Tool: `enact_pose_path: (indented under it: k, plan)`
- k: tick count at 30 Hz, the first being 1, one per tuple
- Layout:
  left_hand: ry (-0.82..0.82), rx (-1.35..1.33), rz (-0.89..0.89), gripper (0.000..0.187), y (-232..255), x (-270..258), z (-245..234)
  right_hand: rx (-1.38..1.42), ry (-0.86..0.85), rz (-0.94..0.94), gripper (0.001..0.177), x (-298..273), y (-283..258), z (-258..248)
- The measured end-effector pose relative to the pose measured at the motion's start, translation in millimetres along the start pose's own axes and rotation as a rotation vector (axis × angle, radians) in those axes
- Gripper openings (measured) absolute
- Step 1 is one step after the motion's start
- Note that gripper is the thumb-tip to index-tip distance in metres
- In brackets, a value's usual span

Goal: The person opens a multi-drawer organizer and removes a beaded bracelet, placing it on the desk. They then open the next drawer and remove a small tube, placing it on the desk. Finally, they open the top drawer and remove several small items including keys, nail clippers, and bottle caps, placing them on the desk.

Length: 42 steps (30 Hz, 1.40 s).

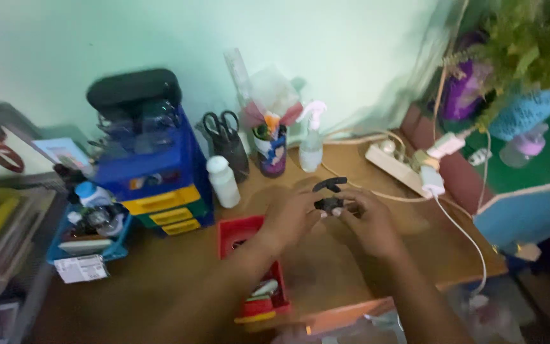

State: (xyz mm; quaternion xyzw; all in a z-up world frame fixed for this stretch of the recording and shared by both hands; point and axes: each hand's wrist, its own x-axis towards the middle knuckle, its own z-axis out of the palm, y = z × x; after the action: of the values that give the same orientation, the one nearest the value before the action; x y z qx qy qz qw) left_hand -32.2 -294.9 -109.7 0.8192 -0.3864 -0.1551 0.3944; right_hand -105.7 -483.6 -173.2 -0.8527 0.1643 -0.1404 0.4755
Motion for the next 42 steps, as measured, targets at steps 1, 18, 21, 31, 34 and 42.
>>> enact_pose_path:
  k: [1, 18, 21, 31, 34, 42]
  plan:
    - [0.016, 0.008, 0.005, 0.035, -5, 1, -1, 0.002, 0.000, -0.019, 0.036, 4, -2, 3]
    - [0.753, 0.259, -0.001, 0.035, -34, -58, -251, 0.203, 0.061, -0.726, 0.044, 77, -266, 108]
    - [0.784, 0.271, -0.021, 0.037, -65, -51, -295, 0.147, 0.022, -0.717, 0.040, 115, -289, 139]
    - [0.703, 0.198, -0.024, 0.039, -104, -37, -345, 0.021, 0.010, -0.725, 0.037, 168, -317, 199]
    - [0.742, 0.195, -0.073, 0.041, -120, -25, -346, -0.096, 0.026, -0.747, 0.035, 172, -318, 201]
    - [0.690, 0.342, -0.040, 0.045, -126, -33, -351, -0.215, -0.052, -0.824, 0.036, 163, -330, 187]
